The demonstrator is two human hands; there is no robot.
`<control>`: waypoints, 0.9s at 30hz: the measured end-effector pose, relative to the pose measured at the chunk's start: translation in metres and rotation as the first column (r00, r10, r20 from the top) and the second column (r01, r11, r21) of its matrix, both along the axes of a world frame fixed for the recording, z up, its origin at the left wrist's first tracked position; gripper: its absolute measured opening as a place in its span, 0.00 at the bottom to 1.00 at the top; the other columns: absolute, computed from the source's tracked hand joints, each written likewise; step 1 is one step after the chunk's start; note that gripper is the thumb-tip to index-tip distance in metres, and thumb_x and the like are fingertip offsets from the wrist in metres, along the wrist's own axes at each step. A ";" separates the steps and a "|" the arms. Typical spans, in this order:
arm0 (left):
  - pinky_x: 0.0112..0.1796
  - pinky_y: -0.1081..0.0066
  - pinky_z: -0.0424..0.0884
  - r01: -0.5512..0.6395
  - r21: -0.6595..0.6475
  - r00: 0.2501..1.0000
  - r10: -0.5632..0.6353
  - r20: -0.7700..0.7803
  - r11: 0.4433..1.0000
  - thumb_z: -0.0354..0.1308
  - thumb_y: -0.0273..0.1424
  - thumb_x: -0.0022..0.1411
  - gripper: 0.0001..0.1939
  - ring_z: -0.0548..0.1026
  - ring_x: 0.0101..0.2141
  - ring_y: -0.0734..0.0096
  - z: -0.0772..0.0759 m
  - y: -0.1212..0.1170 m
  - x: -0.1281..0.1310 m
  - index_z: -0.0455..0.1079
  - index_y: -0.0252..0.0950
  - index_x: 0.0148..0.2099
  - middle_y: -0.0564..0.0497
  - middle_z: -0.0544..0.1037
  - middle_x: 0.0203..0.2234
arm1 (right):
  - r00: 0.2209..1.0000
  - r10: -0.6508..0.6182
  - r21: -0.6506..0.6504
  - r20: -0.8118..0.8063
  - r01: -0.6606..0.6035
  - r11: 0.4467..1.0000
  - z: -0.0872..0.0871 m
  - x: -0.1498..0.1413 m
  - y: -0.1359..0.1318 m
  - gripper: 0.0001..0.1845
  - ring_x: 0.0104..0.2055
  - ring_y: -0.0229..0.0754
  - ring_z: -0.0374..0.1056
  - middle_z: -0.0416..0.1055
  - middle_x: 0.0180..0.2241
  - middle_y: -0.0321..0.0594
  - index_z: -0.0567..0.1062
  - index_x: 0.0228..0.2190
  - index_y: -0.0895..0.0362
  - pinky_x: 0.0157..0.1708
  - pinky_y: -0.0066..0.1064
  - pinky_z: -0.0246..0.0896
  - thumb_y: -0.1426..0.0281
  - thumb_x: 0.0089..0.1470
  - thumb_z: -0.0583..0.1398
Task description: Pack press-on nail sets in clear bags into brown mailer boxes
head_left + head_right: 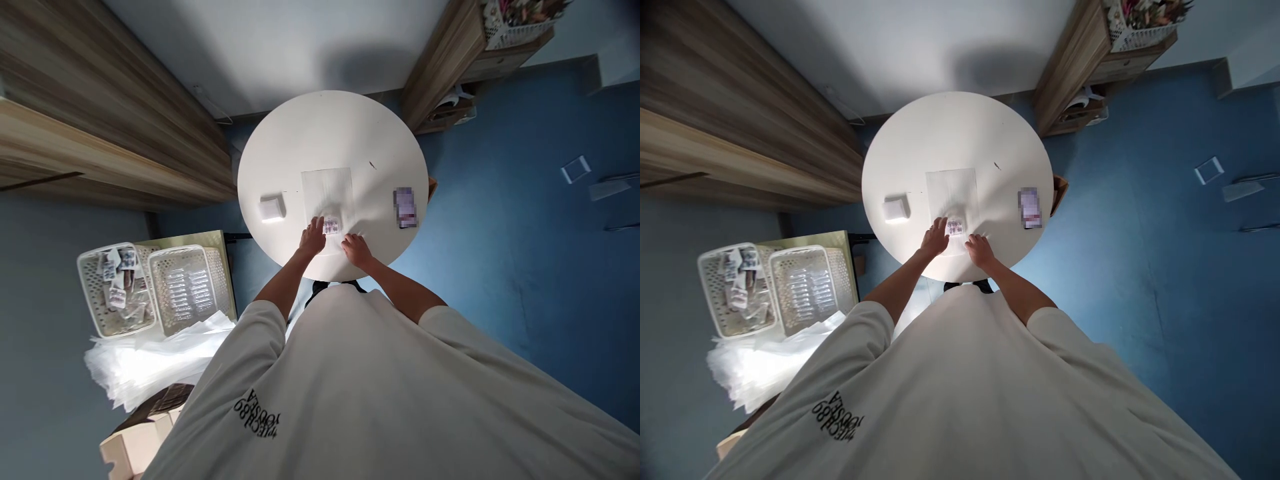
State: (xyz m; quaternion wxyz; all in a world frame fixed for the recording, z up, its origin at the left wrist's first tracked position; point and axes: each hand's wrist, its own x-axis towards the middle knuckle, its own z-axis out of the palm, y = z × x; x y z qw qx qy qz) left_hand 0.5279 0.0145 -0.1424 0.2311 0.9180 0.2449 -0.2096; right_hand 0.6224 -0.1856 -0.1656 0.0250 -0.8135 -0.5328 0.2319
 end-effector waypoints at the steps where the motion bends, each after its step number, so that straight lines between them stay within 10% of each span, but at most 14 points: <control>1: 0.61 0.53 0.68 0.009 -0.002 1.000 -0.009 0.002 1.000 0.48 0.33 0.75 0.35 0.69 0.65 0.48 0.003 0.001 -0.004 0.46 0.41 0.79 0.39 0.54 0.76 | 1.000 -0.005 -0.004 -0.007 0.005 1.000 0.002 0.001 0.002 0.18 0.49 0.54 0.64 0.72 0.51 0.53 0.80 0.41 0.57 0.49 0.42 0.55 0.78 0.65 0.51; 10: 0.66 0.49 0.61 0.241 0.053 0.969 -0.243 0.041 0.969 0.66 0.45 0.65 0.32 0.63 0.67 0.42 0.019 -0.002 -0.024 0.67 0.39 0.67 0.37 0.66 0.67 | 0.973 -0.143 -0.077 -0.179 0.131 0.988 0.024 0.030 0.036 0.12 0.44 0.53 0.71 0.76 0.45 0.50 0.78 0.42 0.55 0.46 0.41 0.64 0.74 0.61 0.56; 19: 0.62 0.51 0.69 0.072 0.079 0.997 -0.075 0.036 0.994 0.47 0.30 0.77 0.18 0.69 0.64 0.51 0.009 0.008 0.001 0.75 0.40 0.59 0.41 0.66 0.69 | 0.956 -0.277 0.103 -0.100 0.286 0.953 0.035 0.035 0.036 0.20 0.57 0.58 0.66 0.71 0.58 0.55 0.71 0.57 0.56 0.55 0.46 0.62 0.70 0.68 0.51; 27: 0.53 0.58 0.75 0.027 0.078 0.999 -0.024 -0.031 0.997 0.47 0.32 0.78 0.17 0.77 0.55 0.52 0.006 0.019 0.018 0.72 0.36 0.60 0.38 0.71 0.63 | 0.993 0.119 0.119 0.002 -0.119 0.986 0.051 0.024 0.021 0.22 0.56 0.60 0.63 0.71 0.56 0.55 0.76 0.55 0.58 0.56 0.49 0.56 0.76 0.65 0.51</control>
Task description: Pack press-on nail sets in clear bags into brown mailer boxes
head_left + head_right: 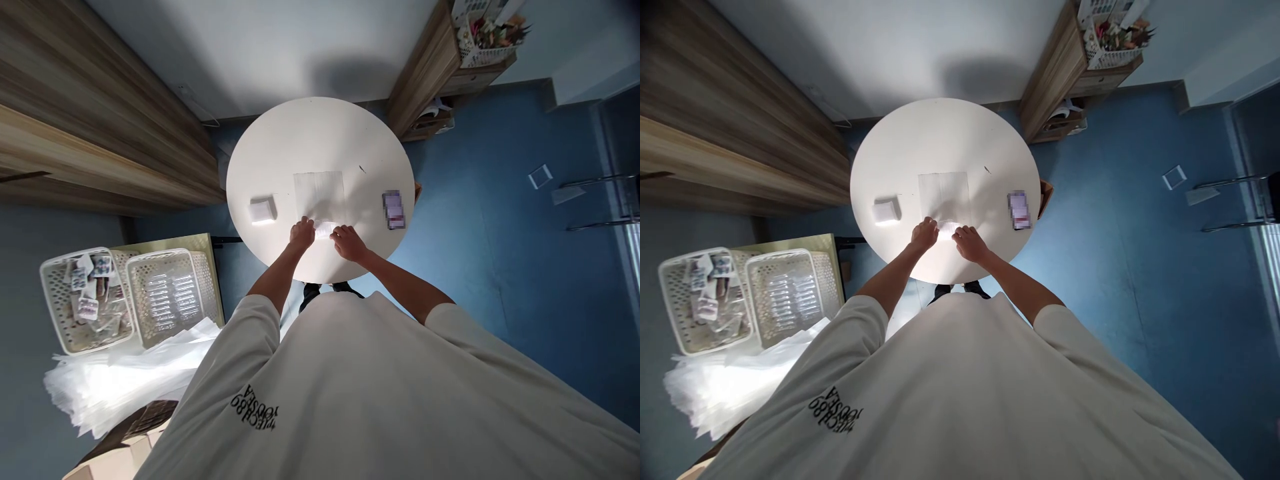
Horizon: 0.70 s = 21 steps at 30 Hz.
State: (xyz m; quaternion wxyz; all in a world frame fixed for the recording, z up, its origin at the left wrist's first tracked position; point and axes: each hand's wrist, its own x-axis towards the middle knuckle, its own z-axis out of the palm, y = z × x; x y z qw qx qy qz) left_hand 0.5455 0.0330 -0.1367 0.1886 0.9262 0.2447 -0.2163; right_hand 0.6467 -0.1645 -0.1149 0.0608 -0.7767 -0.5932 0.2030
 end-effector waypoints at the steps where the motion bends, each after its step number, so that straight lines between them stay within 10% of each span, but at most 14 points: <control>1: 0.53 0.58 0.75 -0.003 0.002 1.000 0.003 -0.004 1.000 0.47 0.32 0.78 0.17 0.77 0.55 0.52 -0.001 0.001 0.001 0.72 0.36 0.60 0.38 0.72 0.62 | 1.000 0.029 -0.011 -0.004 -0.029 1.000 -0.002 -0.002 0.002 0.23 0.56 0.60 0.63 0.71 0.57 0.55 0.76 0.56 0.59 0.55 0.49 0.57 0.77 0.65 0.51; 12: 0.57 0.50 0.69 0.009 0.059 0.998 -0.013 0.065 0.998 0.48 0.29 0.74 0.20 0.74 0.59 0.44 -0.005 0.004 0.003 0.68 0.36 0.65 0.35 0.71 0.63 | 1.000 -0.014 -0.111 0.000 0.014 0.994 -0.027 -0.013 0.025 0.33 0.69 0.61 0.56 0.57 0.73 0.57 0.65 0.68 0.66 0.65 0.52 0.51 0.78 0.62 0.52; 21: 0.67 0.47 0.57 0.266 0.006 0.950 -0.264 0.165 0.964 0.53 0.27 0.68 0.30 0.61 0.70 0.45 -0.006 -0.009 -0.024 0.64 0.36 0.70 0.37 0.63 0.72 | 0.997 -0.056 -0.103 -0.047 0.051 0.993 -0.034 -0.014 0.020 0.37 0.72 0.59 0.53 0.55 0.74 0.55 0.62 0.70 0.65 0.69 0.52 0.46 0.81 0.61 0.51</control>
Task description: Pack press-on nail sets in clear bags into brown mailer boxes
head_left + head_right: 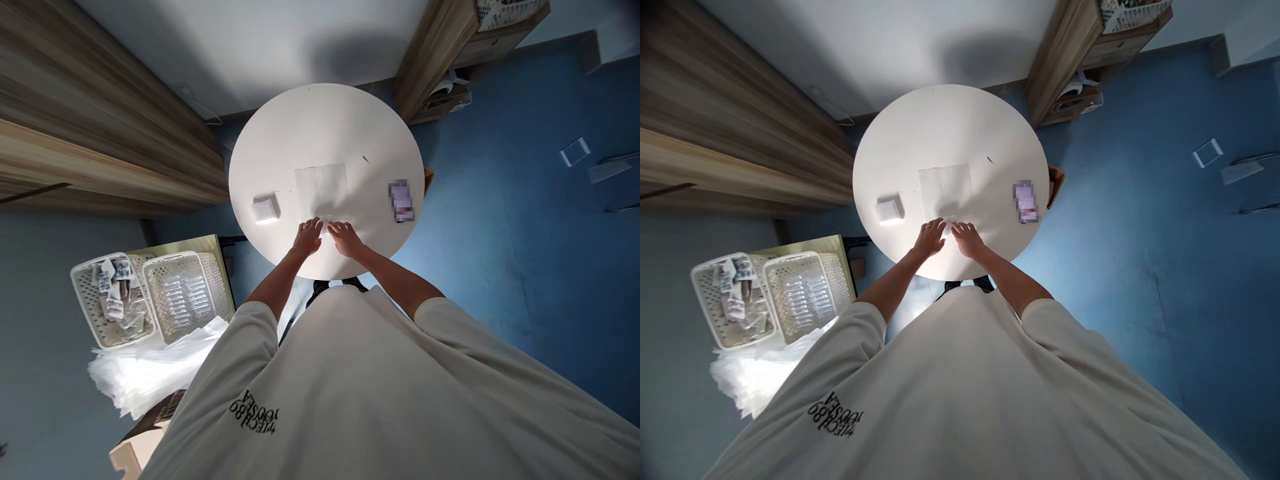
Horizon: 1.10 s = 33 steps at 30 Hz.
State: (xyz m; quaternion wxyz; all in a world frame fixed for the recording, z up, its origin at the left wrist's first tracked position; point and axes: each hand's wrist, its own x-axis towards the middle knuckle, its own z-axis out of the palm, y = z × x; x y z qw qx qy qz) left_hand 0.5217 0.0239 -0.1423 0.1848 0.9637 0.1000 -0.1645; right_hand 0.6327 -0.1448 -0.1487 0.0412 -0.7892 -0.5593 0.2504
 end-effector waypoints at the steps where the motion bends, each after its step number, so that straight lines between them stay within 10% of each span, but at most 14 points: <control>1: 0.68 0.46 0.56 0.009 0.002 1.000 -0.009 -0.006 1.000 0.55 0.28 0.67 0.31 0.60 0.71 0.45 -0.001 0.000 0.000 0.62 0.36 0.71 0.37 0.62 0.73 | 1.000 0.000 0.004 0.000 0.000 1.000 -0.001 0.000 0.000 0.37 0.72 0.59 0.53 0.55 0.74 0.55 0.62 0.70 0.65 0.69 0.52 0.46 0.81 0.61 0.51; 20: 0.69 0.46 0.51 -0.056 -0.033 0.998 0.056 0.010 0.998 0.61 0.29 0.59 0.28 0.74 0.59 0.46 -0.011 0.006 0.020 0.68 0.36 0.63 0.37 0.77 0.58 | 1.000 0.008 0.075 0.002 -0.008 0.997 0.002 0.010 0.002 0.30 0.70 0.58 0.58 0.68 0.66 0.54 0.73 0.61 0.60 0.66 0.52 0.48 0.83 0.60 0.51; 33: 0.71 0.42 0.47 -0.051 -0.100 0.996 0.043 -0.081 0.994 0.61 0.41 0.63 0.32 0.55 0.73 0.45 0.007 -0.011 -0.015 0.69 0.40 0.67 0.38 0.67 0.70 | 0.994 0.100 0.091 -0.046 -0.096 0.991 0.016 0.010 -0.009 0.23 0.57 0.56 0.69 0.79 0.52 0.51 0.80 0.53 0.57 0.63 0.46 0.50 0.79 0.62 0.55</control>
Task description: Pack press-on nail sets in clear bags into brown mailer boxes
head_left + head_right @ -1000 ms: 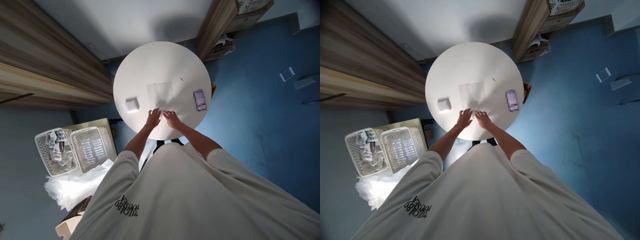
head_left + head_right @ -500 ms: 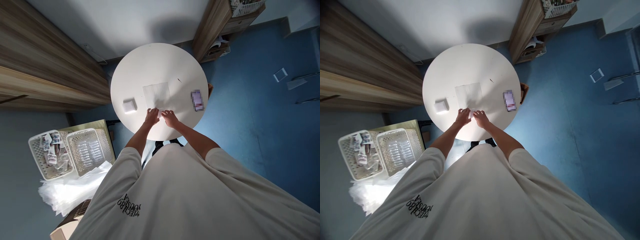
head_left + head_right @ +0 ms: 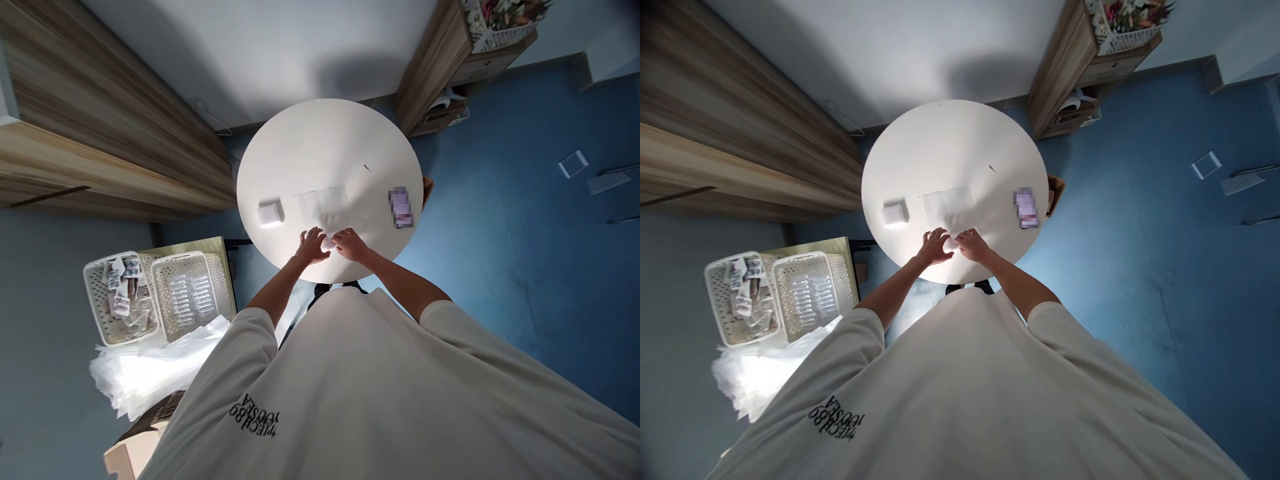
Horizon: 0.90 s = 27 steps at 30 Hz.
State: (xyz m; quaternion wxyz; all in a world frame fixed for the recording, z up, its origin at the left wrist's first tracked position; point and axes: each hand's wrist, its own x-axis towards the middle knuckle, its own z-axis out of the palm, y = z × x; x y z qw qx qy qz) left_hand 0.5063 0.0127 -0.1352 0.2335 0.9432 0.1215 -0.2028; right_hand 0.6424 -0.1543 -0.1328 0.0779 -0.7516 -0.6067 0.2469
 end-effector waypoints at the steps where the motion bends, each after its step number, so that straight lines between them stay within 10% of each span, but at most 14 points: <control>1: 0.70 0.43 0.49 -0.004 0.008 1.000 0.004 0.000 1.000 0.61 0.40 0.63 0.31 0.57 0.72 0.45 0.001 0.001 0.000 0.69 0.39 0.67 0.38 0.67 0.70 | 1.000 -0.007 -0.007 -0.003 0.007 1.000 0.002 0.001 0.002 0.23 0.56 0.56 0.69 0.79 0.51 0.51 0.80 0.53 0.56 0.62 0.46 0.50 0.78 0.62 0.55; 9: 0.69 0.40 0.48 -0.142 -0.061 0.989 0.138 -0.061 0.988 0.50 0.33 0.70 0.29 0.70 0.65 0.50 -0.003 0.013 0.024 0.64 0.40 0.71 0.41 0.78 0.60 | 0.997 -0.070 -0.045 0.007 0.071 0.996 0.011 0.018 0.030 0.23 0.53 0.54 0.72 0.81 0.50 0.51 0.80 0.56 0.58 0.62 0.45 0.50 0.76 0.67 0.52; 16: 0.70 0.40 0.47 -0.243 0.149 0.969 0.232 0.091 0.959 0.51 0.29 0.69 0.35 0.52 0.75 0.45 0.016 0.011 0.025 0.55 0.37 0.76 0.36 0.59 0.74 | 0.977 -0.211 -0.034 0.015 0.212 0.977 -0.011 0.034 0.057 0.23 0.58 0.59 0.67 0.75 0.55 0.55 0.79 0.57 0.59 0.60 0.49 0.55 0.73 0.69 0.52; 27: 0.71 0.39 0.46 -0.044 0.081 0.999 0.043 0.013 0.996 0.53 0.24 0.59 0.42 0.51 0.75 0.46 0.002 -0.004 0.012 0.57 0.34 0.76 0.37 0.56 0.76 | 0.954 -0.298 -0.048 -0.021 0.297 0.954 -0.044 0.047 0.071 0.25 0.59 0.67 0.61 0.71 0.56 0.60 0.77 0.59 0.59 0.61 0.59 0.52 0.67 0.67 0.52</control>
